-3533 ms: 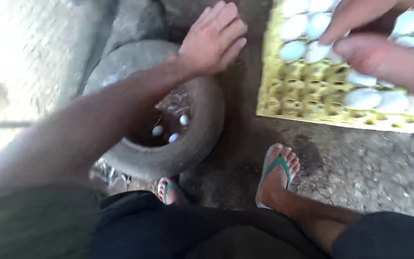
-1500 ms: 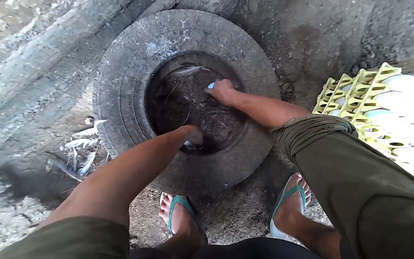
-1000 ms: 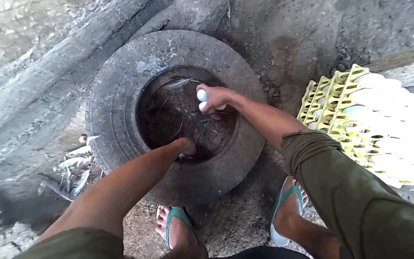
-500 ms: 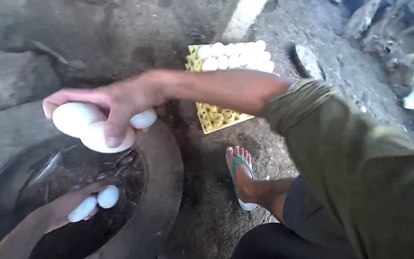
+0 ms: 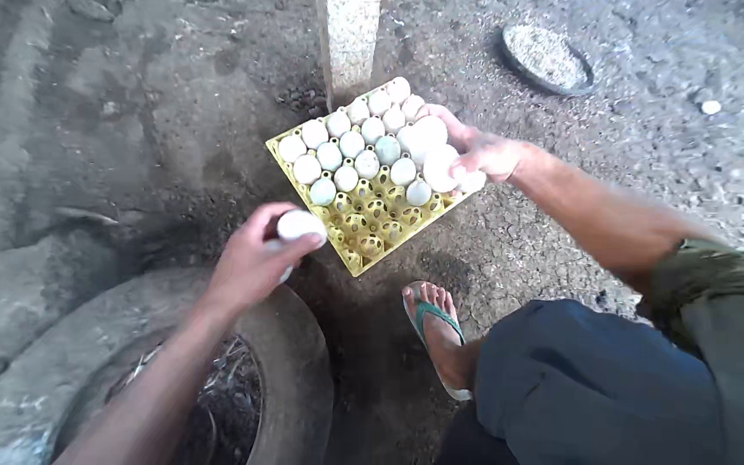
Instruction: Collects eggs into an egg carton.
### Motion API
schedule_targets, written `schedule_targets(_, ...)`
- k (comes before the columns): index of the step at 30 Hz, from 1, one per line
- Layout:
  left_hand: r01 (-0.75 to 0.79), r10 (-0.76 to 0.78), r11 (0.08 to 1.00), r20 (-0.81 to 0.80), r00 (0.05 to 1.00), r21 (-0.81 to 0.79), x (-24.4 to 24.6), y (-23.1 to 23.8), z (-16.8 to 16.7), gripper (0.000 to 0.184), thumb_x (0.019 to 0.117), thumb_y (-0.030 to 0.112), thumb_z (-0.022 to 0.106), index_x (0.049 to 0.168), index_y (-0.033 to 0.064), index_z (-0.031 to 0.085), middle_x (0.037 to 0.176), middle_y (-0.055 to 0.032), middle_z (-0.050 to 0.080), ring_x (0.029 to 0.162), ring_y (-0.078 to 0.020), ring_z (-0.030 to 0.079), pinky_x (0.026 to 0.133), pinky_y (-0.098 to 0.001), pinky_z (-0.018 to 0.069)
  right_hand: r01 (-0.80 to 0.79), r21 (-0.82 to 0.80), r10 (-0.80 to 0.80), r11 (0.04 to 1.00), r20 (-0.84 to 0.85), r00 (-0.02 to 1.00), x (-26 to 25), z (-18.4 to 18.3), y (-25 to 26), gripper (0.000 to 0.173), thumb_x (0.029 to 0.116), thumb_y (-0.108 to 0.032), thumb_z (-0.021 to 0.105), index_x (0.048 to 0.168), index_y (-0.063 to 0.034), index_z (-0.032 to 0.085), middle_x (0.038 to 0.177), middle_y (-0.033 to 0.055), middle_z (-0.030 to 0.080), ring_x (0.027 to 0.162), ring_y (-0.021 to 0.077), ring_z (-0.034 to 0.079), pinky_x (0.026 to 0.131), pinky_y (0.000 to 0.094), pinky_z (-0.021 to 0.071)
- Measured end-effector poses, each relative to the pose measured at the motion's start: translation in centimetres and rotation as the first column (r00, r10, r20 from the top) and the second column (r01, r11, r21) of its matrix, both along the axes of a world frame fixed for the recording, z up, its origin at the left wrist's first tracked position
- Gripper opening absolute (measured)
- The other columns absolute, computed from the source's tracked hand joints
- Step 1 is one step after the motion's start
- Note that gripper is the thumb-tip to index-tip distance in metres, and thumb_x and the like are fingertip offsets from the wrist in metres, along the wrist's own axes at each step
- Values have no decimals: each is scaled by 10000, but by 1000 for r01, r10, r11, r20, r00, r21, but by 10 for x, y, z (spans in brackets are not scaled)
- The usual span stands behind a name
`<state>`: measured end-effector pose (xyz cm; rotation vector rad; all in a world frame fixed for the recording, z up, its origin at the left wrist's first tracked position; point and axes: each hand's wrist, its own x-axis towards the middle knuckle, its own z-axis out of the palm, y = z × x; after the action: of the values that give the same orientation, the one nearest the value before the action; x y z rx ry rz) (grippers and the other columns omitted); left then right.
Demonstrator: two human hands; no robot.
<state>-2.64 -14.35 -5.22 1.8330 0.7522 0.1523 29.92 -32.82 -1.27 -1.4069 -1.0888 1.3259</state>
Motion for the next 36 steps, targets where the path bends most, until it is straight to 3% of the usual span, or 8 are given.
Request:
schedule_targets(6, 121, -142, 876, 10, 990, 467, 134, -26, -14, 557, 894, 384, 780, 1333, 88, 608, 1120, -207, 702, 1005, -388, 696, 858, -627, 546, 138, 93, -114, 986, -232, 966, 26, -42, 3, 981, 667, -371, 922, 1417, -285, 294, 1200, 50, 648, 820, 179, 712, 551, 310, 604)
schedule_targets(12, 211, -204, 766, -83, 976, 608, 149, -35, -48, 519, 951, 437, 699, 1304, 60, 652, 1215, -238, 639, 988, -429, 677, 795, -624, 557, 122, 189, -85, 974, -193, 978, 30, -38, 7, 959, 674, -129, 878, 1423, -174, 280, 1234, 92, 638, 1003, 205, 703, 720, 340, 626)
schedule_targets(16, 61, -64, 992, 19, 998, 106, 143, -55, -20, 442, 1071, 432, 458, 1245, 82, 665, 996, -66, 707, 798, -176, 675, 710, -404, 574, 139, 200, -127, 970, -74, 989, 13, -44, 15, 999, 632, 30, 867, 1444, -97, 300, 1264, 141, 627, 1088, 222, 695, 916, 391, 618)
schedule_targets(19, 24, -19, 923, 16, 1000, -384, 150, -61, -12, 418, 1045, 453, 513, 1288, 128, 616, 881, -41, 699, 630, -138, 654, 572, -301, 584, 104, 151, -127, 983, 155, 980, 3, -50, 19, 1023, 637, -53, 941, 1462, -119, 339, 1197, 109, 679, 1027, 191, 717, 892, 397, 627)
schedule_targets(23, -23, 14, 885, -22, 1000, -465, 154, -60, -19, 305, 1002, 337, 649, 1211, 117, 673, 810, -51, 693, 592, -128, 635, 535, -262, 560, 6, 29, -14, 1000, 303, 953, 2, -45, 25, 997, 662, -170, 975, 1469, -168, 390, 1212, 86, 678, 1053, 177, 699, 913, 408, 602)
schedule_targets(27, 73, -110, 948, -103, 989, -311, 149, -55, -19, 327, 998, 333, 660, 1215, 91, 619, 863, -53, 704, 654, -142, 667, 601, -308, 585, -110, -2, 109, 994, 78, 991, 12, -42, 21, 804, 739, -3, 890, 1401, -108, 446, 1259, 117, 632, 1080, 187, 684, 921, 369, 609)
schedule_targets(31, 225, -201, 965, -178, 963, 131, 145, -54, -25, 497, 904, 438, 759, 1256, 103, 658, 1022, -106, 731, 848, -249, 712, 758, -517, 579, -107, 55, 101, 993, 106, 989, 23, -50, 20, 420, 907, -99, 751, 1268, -60, 541, 1119, 92, 653, 984, 133, 673, 873, 327, 593)
schedule_targets(36, 285, -307, 805, -45, 951, 521, 139, -67, -53, 463, 870, 390, 795, 1182, 54, 728, 1055, -175, 728, 899, -347, 723, 770, -569, 580, -18, -62, 42, 998, 412, 910, 24, -36, 24, 561, 923, -201, 773, 1385, -135, 461, 1145, 92, 678, 924, 162, 718, 805, 391, 631)
